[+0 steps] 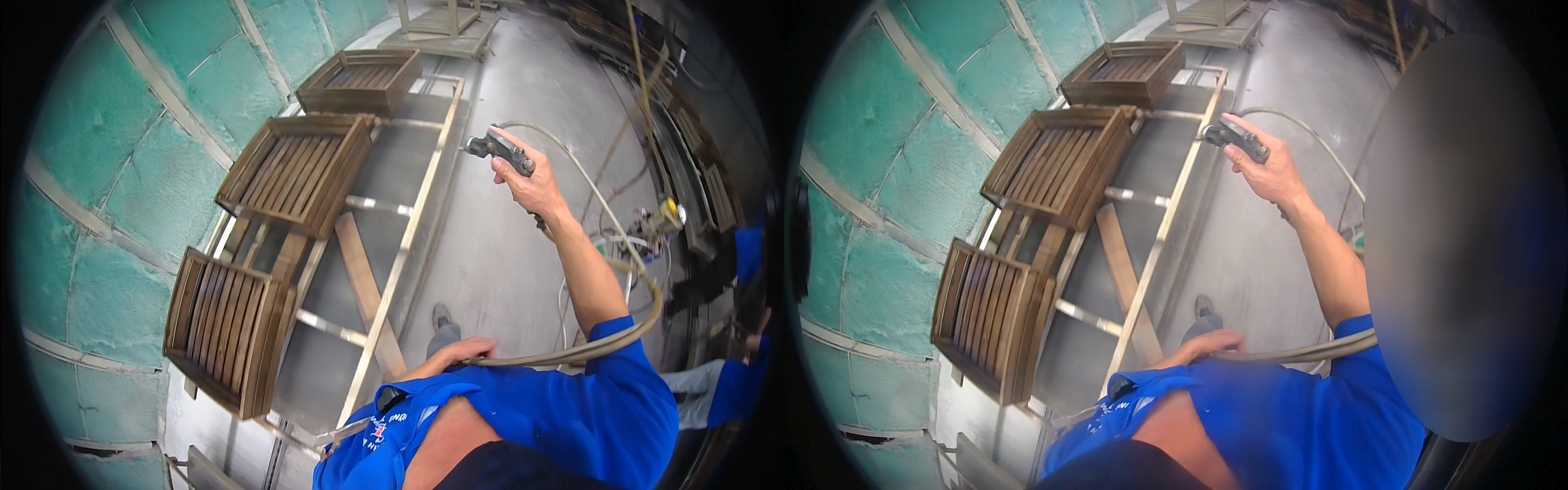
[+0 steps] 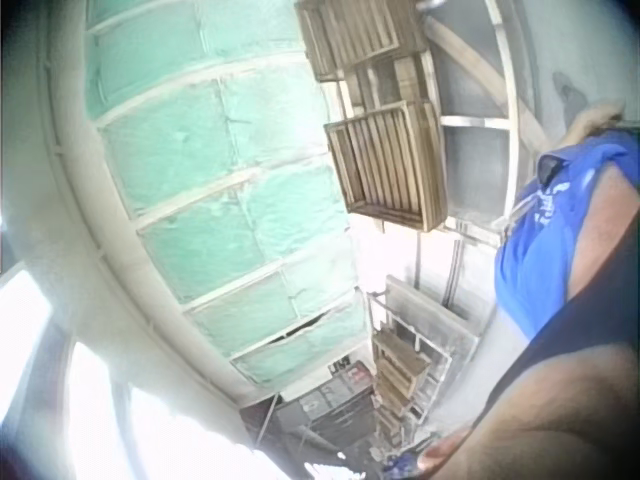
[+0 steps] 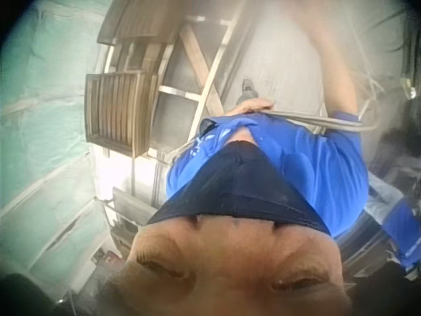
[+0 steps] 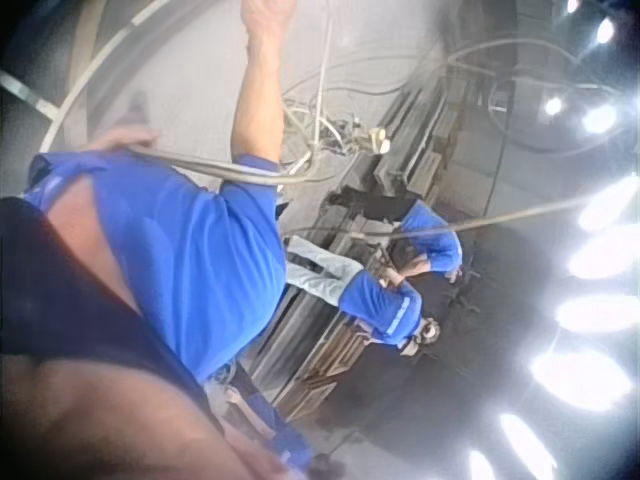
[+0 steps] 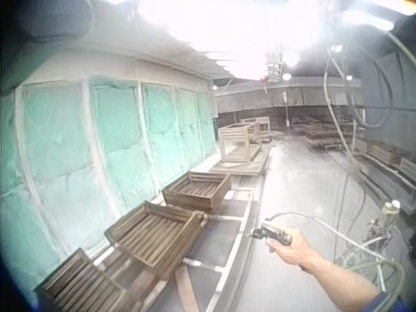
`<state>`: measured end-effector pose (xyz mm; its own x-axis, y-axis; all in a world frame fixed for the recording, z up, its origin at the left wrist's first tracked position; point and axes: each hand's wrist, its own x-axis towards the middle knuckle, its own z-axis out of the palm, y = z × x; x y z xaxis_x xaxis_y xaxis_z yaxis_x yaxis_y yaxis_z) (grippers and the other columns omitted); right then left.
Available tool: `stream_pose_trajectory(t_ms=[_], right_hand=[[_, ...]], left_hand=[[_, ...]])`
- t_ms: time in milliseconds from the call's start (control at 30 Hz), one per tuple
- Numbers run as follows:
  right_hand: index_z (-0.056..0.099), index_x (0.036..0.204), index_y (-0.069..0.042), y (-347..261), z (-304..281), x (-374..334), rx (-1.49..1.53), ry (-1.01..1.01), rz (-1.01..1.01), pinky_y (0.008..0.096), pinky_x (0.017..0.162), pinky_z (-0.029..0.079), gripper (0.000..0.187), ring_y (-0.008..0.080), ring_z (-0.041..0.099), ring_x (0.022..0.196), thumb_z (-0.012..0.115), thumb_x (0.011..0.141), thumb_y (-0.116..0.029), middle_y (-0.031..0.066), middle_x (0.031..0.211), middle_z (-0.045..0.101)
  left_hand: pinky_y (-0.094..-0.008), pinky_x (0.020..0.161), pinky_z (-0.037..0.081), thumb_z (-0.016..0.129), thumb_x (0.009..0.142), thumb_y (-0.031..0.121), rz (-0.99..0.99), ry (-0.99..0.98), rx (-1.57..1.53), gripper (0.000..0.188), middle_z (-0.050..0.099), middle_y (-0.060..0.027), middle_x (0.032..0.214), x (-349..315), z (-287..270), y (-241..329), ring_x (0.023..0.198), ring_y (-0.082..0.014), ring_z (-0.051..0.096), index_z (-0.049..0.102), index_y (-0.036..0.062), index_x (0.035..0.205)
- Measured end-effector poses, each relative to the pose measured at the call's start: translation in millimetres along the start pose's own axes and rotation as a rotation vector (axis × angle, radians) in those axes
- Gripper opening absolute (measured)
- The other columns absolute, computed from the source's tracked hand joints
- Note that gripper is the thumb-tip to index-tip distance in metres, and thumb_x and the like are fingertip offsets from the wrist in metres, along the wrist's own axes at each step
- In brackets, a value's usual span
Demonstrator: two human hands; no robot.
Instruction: The person uses a spray gun connected to a hose to apply a coating to wooden furniture frames. They move around the frames, spraying different sections and sides of the wood.
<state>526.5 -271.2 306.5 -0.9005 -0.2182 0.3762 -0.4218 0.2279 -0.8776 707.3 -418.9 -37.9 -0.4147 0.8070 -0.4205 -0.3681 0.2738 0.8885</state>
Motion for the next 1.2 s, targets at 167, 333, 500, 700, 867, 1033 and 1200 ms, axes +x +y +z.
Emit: stream_pose_trajectory(t_ms=[167,333,500,700,867,1033,1200], right_hand=[[0.061,0.146,-0.016,62,-17,140,-0.008,0.027,0.081,0.0272,0.068,0.052,0.048,0.0081,0.061,0.071,0.071,0.099,-0.016,-0.0006,0.088,0.069],[0.062,0.145,-0.020,143,9,250,-0.050,-0.098,0.006,0.0300,0.073,0.054,0.049,0.0110,0.064,0.072,0.073,0.097,-0.021,0.0036,0.092,0.074],[0.064,0.142,-0.022,229,0,376,-0.109,-0.137,-0.064,0.0321,0.079,0.055,0.047,0.0154,0.068,0.078,0.074,0.096,-0.025,0.0099,0.094,0.076],[0.064,0.141,-0.025,344,-89,529,-0.243,0.130,-0.233,0.0390,0.093,0.056,0.049,0.0304,0.073,0.108,0.075,0.093,-0.032,0.0180,0.114,0.076],[0.064,0.141,-0.029,374,-172,661,-0.285,0.146,0.007,0.0397,0.089,0.056,0.049,0.0308,0.074,0.104,0.074,0.094,-0.034,0.0173,0.109,0.077],[0.064,0.142,-0.026,380,-190,699,-0.304,0.006,0.009,0.0388,0.091,0.055,0.047,0.0281,0.073,0.096,0.071,0.096,-0.024,0.0134,0.110,0.078],[0.063,0.143,-0.019,385,-191,615,-0.151,-0.369,-0.187,0.0386,0.090,0.055,0.049,0.0218,0.072,0.095,0.071,0.095,-0.018,0.0107,0.116,0.077]], left_hand=[[-0.0412,0.110,0.040,0.051,0.103,0.063,0.401,0.140,-0.227,0.064,0.069,-0.0127,0.118,-31,-113,14,0.121,-0.0275,0.059,0.071,0.0024,0.104],[-0.0380,0.099,0.045,0.053,0.099,0.068,0.600,0.388,-0.088,0.066,0.067,-0.0094,0.107,1,-162,85,0.110,-0.0225,0.060,0.065,0.0037,0.095],[-0.0404,0.100,0.044,0.046,0.097,0.077,0.646,0.538,-0.072,0.076,0.066,-0.0116,0.104,92,-258,173,0.113,-0.0252,0.060,0.063,0.0027,0.092],[-0.0372,0.098,0.045,0.061,0.097,0.060,0.623,0.536,-0.138,0.056,0.065,-0.0089,0.103,177,-298,269,0.107,-0.0229,0.060,0.064,0.0039,0.099],[-0.0333,0.085,0.048,0.069,0.098,0.023,0.124,0.489,0.139,0.019,0.064,-0.0071,0.095,238,-348,343,0.097,-0.0182,0.061,0.066,0.0065,0.106],[-0.0436,0.088,0.051,0.063,0.099,0.015,0.187,0.516,0.347,0.014,0.065,-0.0140,0.103,279,-404,374,0.100,-0.0335,0.064,0.065,0.0053,0.110],[-0.0458,0.087,0.051,0.065,0.093,0.009,0.388,0.559,0.319,0.014,0.065,-0.0157,0.104,333,-437,381,0.103,-0.0379,0.064,0.063,0.0064,0.106]])
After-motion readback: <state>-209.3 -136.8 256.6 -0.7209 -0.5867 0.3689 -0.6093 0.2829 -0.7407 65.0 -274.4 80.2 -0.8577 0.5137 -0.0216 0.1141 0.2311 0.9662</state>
